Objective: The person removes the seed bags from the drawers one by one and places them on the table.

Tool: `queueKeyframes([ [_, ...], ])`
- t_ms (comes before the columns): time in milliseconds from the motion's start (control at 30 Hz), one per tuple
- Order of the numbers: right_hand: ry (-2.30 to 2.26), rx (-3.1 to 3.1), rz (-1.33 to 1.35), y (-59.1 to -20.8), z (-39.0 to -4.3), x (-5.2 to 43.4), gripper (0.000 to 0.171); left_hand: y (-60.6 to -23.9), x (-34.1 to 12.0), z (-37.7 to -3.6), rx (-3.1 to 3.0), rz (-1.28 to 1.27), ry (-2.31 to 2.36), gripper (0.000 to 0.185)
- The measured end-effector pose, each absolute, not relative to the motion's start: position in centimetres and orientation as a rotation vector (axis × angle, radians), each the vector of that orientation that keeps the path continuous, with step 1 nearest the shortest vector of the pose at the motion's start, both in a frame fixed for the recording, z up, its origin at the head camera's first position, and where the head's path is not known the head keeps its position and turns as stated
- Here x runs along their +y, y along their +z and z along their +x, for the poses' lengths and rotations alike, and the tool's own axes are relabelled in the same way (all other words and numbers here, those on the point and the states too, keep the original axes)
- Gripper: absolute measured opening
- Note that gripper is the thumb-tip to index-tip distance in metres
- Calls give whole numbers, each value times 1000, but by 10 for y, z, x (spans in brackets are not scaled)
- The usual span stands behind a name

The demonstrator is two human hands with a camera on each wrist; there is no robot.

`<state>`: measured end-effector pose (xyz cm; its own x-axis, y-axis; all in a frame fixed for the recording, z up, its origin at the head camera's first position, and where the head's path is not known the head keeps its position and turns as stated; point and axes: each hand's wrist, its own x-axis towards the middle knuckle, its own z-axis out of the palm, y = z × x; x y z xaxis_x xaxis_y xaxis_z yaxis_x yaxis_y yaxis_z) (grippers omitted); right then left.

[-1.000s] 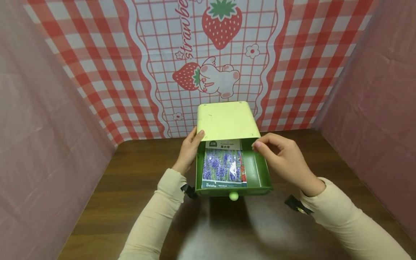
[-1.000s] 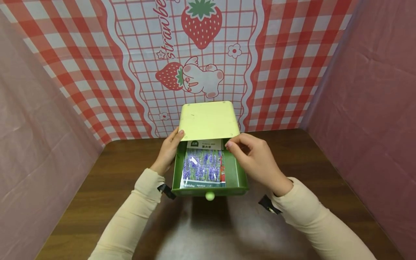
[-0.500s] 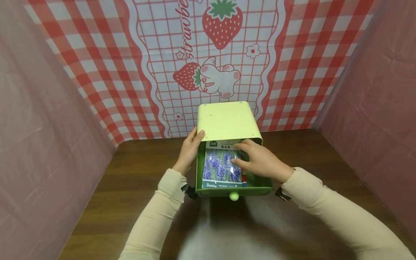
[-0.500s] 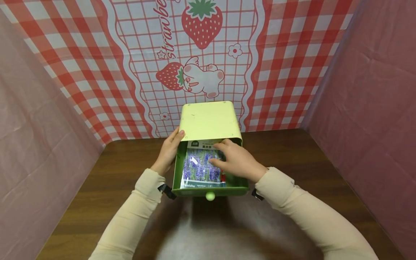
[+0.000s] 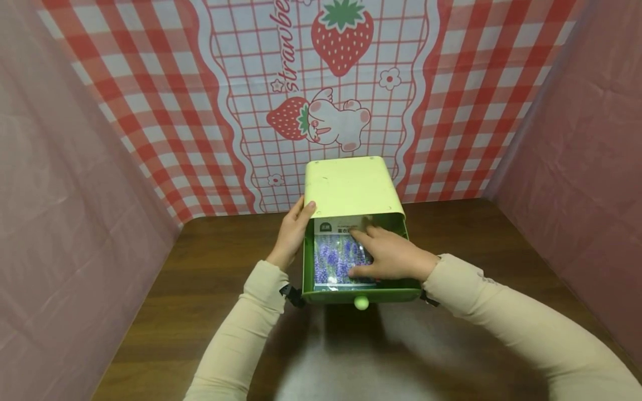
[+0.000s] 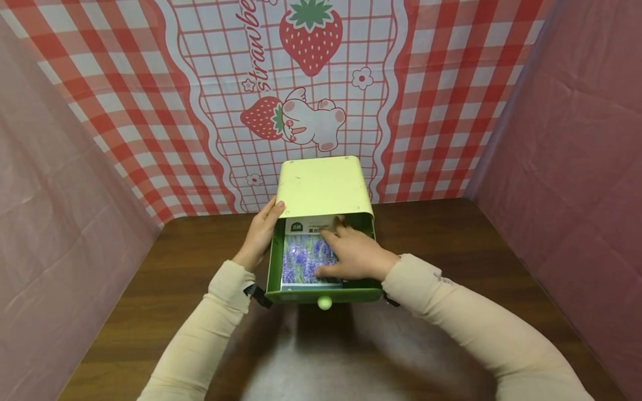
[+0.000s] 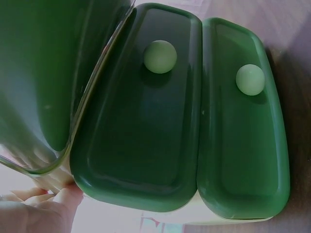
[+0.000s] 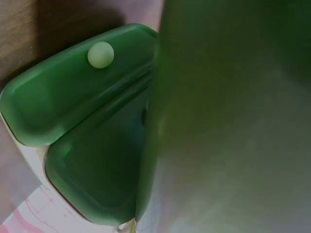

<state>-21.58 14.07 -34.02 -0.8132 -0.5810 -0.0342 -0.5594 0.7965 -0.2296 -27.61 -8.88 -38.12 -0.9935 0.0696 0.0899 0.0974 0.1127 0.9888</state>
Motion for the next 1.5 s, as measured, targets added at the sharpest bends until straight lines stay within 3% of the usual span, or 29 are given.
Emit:
queueKeyframes([
  [433,-503,2817,-923,-341,-216,139,84,-378,-91,-276,-2366,-207,-2088,71],
  [833,-666,2806,-845,-339,-215,144,75,-348,-88,-249,-2384,-195,-2077,67],
  [1133,-1110,2662,-665,-334,-216,151,62,-349,-89,-249,-2392,-192,-2087,68],
  [1500,-1444,2492,-422,-336,-219,153,51,-380,-90,-275,-2324,-174,-2100,76],
])
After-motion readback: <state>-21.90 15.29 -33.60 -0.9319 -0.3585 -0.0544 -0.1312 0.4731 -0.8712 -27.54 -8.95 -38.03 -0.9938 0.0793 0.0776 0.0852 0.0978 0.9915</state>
